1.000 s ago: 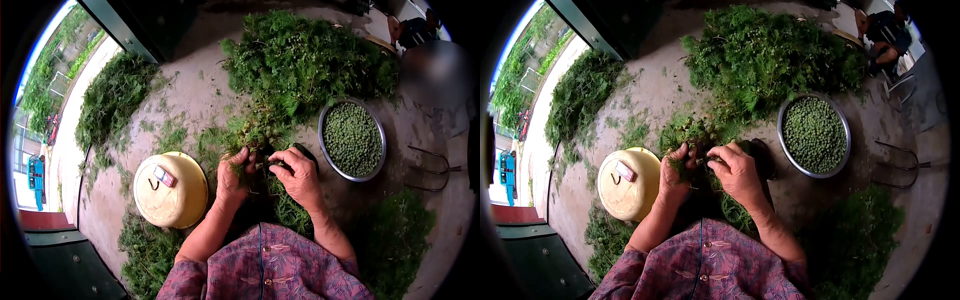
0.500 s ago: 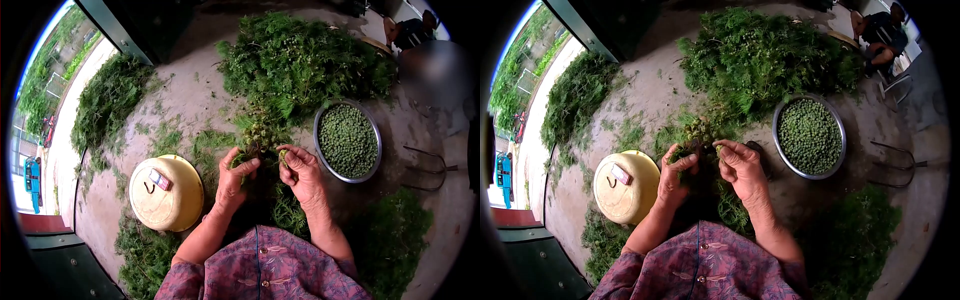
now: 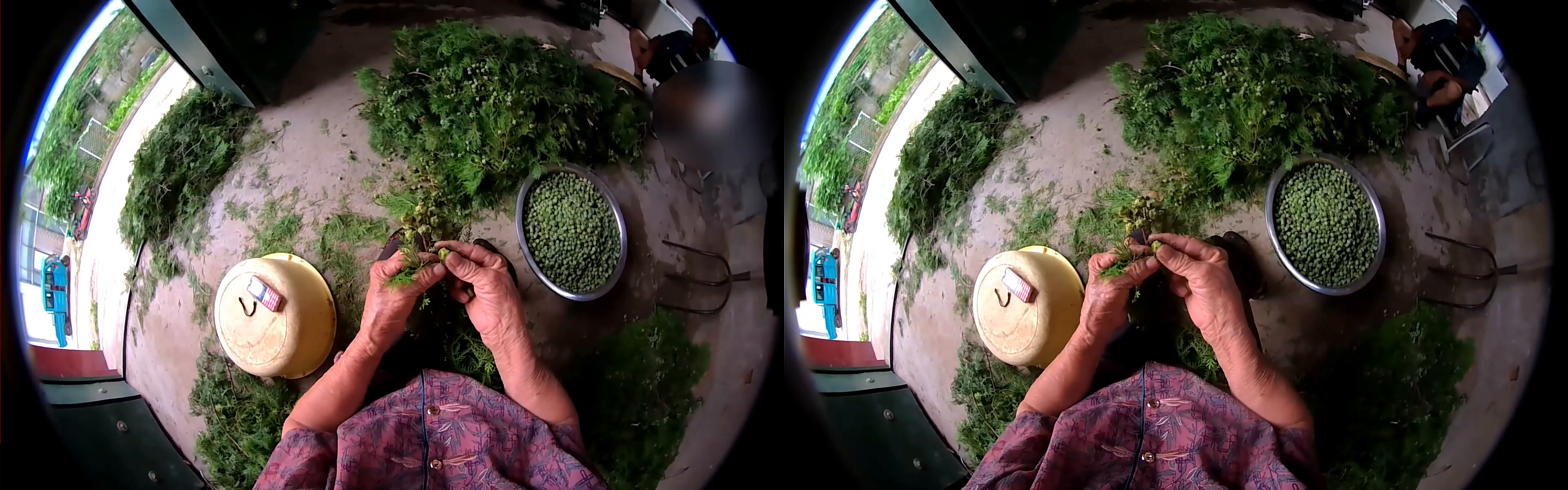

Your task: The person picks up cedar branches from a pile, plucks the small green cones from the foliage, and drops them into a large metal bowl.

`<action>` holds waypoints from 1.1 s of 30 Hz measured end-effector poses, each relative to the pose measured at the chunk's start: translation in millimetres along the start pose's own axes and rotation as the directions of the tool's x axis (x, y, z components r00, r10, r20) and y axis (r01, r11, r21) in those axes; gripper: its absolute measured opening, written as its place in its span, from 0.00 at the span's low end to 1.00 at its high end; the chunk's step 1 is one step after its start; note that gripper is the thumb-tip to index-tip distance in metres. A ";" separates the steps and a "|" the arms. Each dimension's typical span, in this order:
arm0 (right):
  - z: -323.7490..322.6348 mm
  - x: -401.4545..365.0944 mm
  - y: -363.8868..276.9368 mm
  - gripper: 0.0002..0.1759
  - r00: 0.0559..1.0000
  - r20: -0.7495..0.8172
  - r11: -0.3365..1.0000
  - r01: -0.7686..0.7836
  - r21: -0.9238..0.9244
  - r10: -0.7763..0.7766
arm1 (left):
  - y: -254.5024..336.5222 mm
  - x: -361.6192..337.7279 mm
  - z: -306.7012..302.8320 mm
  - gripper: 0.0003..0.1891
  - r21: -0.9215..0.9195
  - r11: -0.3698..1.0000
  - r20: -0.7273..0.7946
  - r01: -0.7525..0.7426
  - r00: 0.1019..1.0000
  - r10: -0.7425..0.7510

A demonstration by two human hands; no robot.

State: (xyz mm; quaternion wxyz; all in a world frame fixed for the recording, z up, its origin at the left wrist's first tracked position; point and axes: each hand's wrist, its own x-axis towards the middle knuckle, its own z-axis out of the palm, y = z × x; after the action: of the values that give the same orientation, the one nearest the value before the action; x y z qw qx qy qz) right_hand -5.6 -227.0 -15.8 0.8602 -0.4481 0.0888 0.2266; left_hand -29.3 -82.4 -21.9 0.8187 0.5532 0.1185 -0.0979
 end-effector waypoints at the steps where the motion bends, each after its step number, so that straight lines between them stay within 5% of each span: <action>1: -3.0 0.9 0.7 0.13 1.000 0.018 0.999 -0.006 0.043 0.005 | -0.6 0.0 -1.1 0.09 -0.030 0.999 -0.016 0.043 0.999 -0.044; 4: -10.0 3.7 2.5 0.12 0.998 0.056 0.978 -0.011 0.206 0.000 | -2.4 -1.8 -1.4 0.07 -0.172 0.978 -0.127 0.118 0.982 -0.141; 5: -9.1 3.8 0.1 0.12 0.998 0.054 0.959 -0.002 0.283 -0.014 | -4.1 -3.5 -5.1 0.07 0.264 0.955 -0.097 -0.138 0.981 0.168; 6: -8.3 3.6 -2.5 0.11 0.998 0.049 0.934 0.008 0.358 -0.028 | -6.3 -5.9 -12.4 0.07 0.627 0.688 0.060 -0.365 0.903 0.425; 7: -7.7 2.5 -5.9 0.10 0.998 0.054 0.931 0.017 0.365 -0.039 | -7.9 -7.3 -16.5 0.07 0.826 0.246 0.304 -0.508 0.768 0.564; 9: -6.6 -0.5 -14.3 0.10 0.996 0.067 0.926 0.034 0.376 -0.063 | -10.1 -5.7 -12.5 0.10 0.502 0.795 0.031 -0.340 0.926 0.377; 11: -11.4 0.6 -14.8 0.07 0.991 0.087 0.938 0.067 0.339 -0.102 | -16.2 -7.8 -20.0 0.11 0.750 0.453 0.189 -0.483 0.811 0.553; 12: -16.9 4.1 -12.9 0.07 0.987 0.110 0.948 0.080 0.308 -0.119 | -20.1 -2.5 -22.4 0.10 0.714 0.354 0.252 -0.604 0.694 0.674; 13: -18.0 5.5 -12.7 0.06 0.982 0.133 0.956 0.094 0.277 -0.135 | -20.2 -0.3 -23.2 0.09 0.592 0.604 0.138 -0.534 0.805 0.576; 15: -13.2 0.8 -15.7 0.07 0.995 -0.015 0.958 0.090 -0.271 -0.098 | -19.8 1.5 -23.0 0.08 0.314 0.886 0.014 -0.342 0.935 0.356; 17: -11.9 5.8 -11.1 0.09 0.859 0.242 0.470 0.460 -0.753 -0.452 | -19.4 0.9 -16.6 0.08 0.173 0.951 -0.051 -0.256 0.962 0.268; 19: -2.8 3.2 -10.5 0.12 0.876 0.275 0.136 0.353 -0.926 -0.396 | -19.7 0.7 -15.3 0.08 0.368 0.825 0.021 -0.428 0.891 0.453; 21: -3.1 4.6 -5.8 0.12 0.876 0.326 0.115 0.387 -0.915 -0.357 | -20.6 1.6 -20.1 0.08 0.657 0.343 0.325 -0.672 0.662 0.676; 23: -16.7 13.7 3.7 0.10 0.843 0.400 0.152 0.476 -0.866 -0.359 | -13.0 -3.8 -14.5 0.09 0.454 0.769 0.077 -0.449 0.880 0.469; 25: -19.9 15.1 0.5 0.09 0.873 0.364 0.301 0.460 -0.835 -0.325 | -9.2 -7.8 -7.9 0.12 0.329 0.900 -0.047 -0.286 0.947 0.318; 28: -15.4 6.1 -13.2 0.06 0.982 0.142 0.701 0.190 -0.688 -0.126 | -8.0 -9.1 0.7 0.15 0.362 0.890 -0.117 -0.278 0.933 0.340; 31: -16.7 1.5 -14.8 0.06 0.996 0.056 0.862 0.090 -0.500 -0.072 | -5.9 -5.0 1.7 0.18 0.394 0.880 -0.062 -0.265 0.948 0.313; 33: -21.3 2.4 -10.6 0.07 0.984 0.094 0.807 0.176 -0.563 -0.148 | 2.3 -3.4 3.0 0.20 0.410 0.885 0.001 -0.222 0.970 0.243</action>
State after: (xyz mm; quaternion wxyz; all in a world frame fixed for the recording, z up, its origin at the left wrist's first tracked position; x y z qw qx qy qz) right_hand 2.5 -248.8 -21.3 0.7051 -0.6850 -0.0410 0.1787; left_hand -31.6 -84.3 -17.8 0.6882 0.7239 0.0489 -0.0074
